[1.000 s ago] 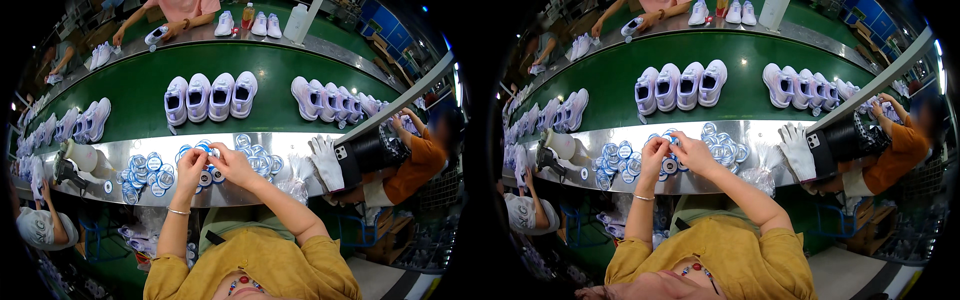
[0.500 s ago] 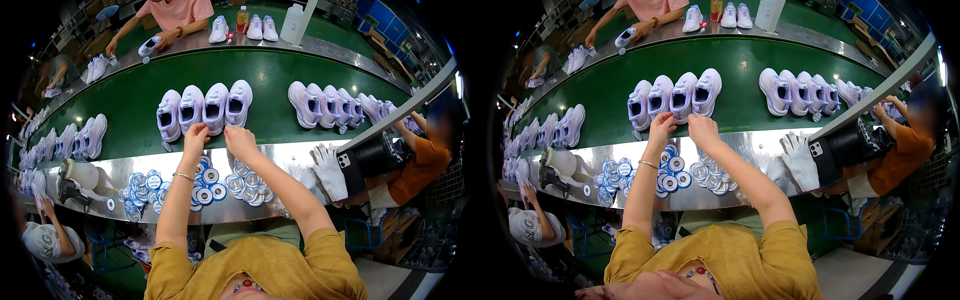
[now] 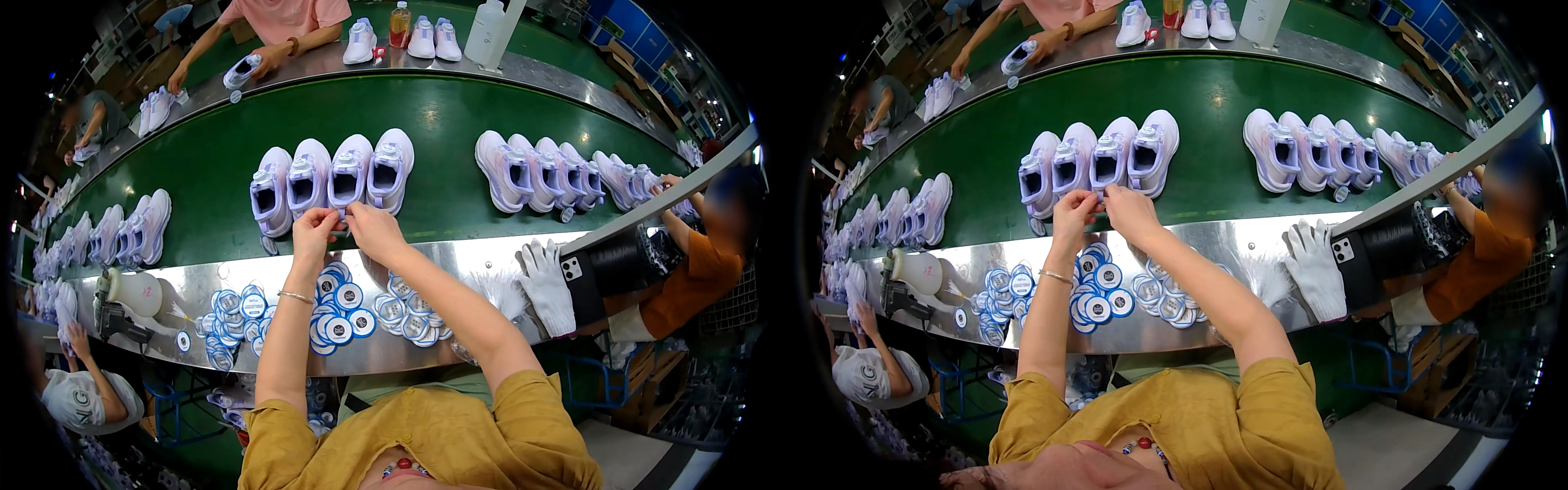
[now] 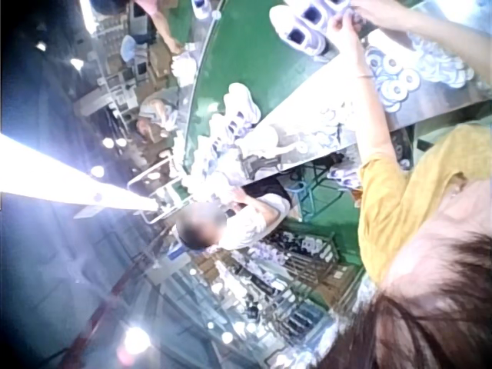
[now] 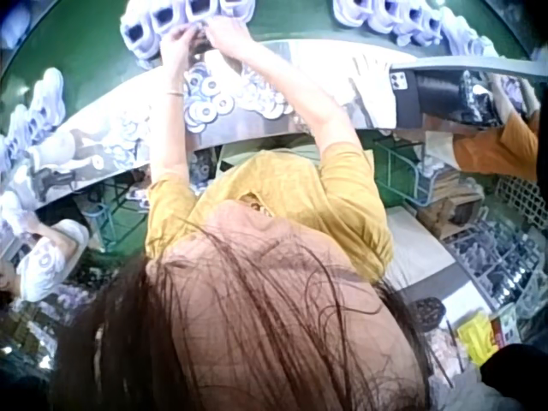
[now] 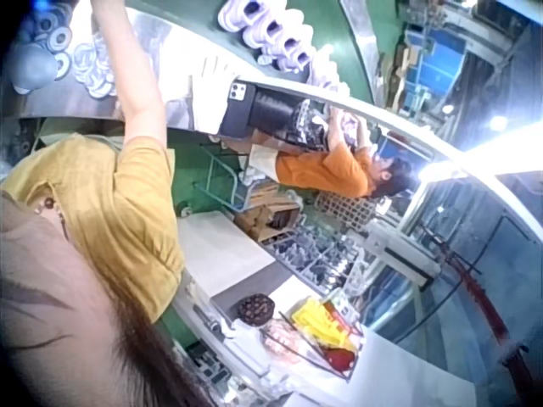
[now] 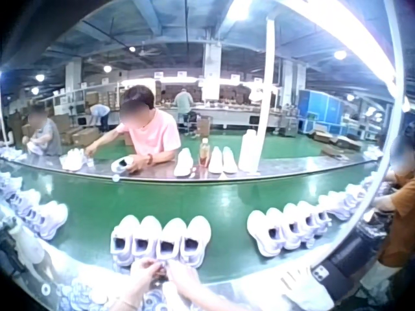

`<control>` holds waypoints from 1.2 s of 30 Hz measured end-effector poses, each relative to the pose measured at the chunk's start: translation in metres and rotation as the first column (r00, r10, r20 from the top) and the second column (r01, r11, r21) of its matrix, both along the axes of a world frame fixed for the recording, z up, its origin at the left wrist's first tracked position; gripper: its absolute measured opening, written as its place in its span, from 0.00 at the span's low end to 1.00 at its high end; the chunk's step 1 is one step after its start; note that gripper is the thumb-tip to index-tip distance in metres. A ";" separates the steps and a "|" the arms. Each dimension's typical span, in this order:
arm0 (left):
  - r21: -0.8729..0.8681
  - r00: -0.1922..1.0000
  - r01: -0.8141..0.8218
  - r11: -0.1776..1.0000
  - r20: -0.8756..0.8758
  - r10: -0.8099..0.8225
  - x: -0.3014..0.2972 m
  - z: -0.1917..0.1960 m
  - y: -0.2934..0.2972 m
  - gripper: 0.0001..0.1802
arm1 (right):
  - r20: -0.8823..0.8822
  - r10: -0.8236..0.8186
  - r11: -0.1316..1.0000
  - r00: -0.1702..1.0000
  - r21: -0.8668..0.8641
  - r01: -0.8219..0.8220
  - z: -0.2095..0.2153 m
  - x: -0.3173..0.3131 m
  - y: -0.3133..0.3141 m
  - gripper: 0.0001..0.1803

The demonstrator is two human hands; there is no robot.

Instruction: The person attaches small circular tags to the tongue of light-colored sneakers moving along a conveyor belt. The person repeatedly picks tags from a pile, places them on each shoe, and moves the shoes forward.

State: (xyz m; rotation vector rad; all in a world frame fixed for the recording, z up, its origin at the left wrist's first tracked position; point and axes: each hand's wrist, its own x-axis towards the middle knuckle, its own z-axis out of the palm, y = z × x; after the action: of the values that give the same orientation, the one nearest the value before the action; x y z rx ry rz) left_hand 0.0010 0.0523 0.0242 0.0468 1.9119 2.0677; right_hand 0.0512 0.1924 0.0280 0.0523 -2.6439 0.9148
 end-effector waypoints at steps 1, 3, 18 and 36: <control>-0.021 0.998 -0.032 0.999 -0.062 0.031 0.001 0.000 -0.003 0.04 | -0.013 0.002 0.998 1.000 -0.065 -0.003 0.001 0.004 0.004 0.07; -0.057 0.979 -0.099 0.993 -0.186 0.087 0.001 0.001 -0.011 0.04 | -0.026 0.015 0.990 1.000 -0.142 -0.019 0.005 0.011 0.012 0.09; -0.049 0.937 0.027 0.998 -0.347 -0.043 0.015 0.026 0.014 0.02 | 0.172 0.198 0.380 0.965 -0.921 0.086 0.045 0.000 0.030 0.08; 0.001 0.961 0.050 0.999 -0.273 -0.048 0.012 0.023 -0.007 0.14 | 0.034 0.243 0.511 0.969 -0.854 -0.098 0.009 -0.023 0.007 0.04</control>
State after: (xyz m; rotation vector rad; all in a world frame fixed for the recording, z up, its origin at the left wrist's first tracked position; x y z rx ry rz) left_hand 0.0125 0.0456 0.0470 0.3975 2.0340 2.1279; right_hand 0.0281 0.1999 0.0371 0.0023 -2.0058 2.2711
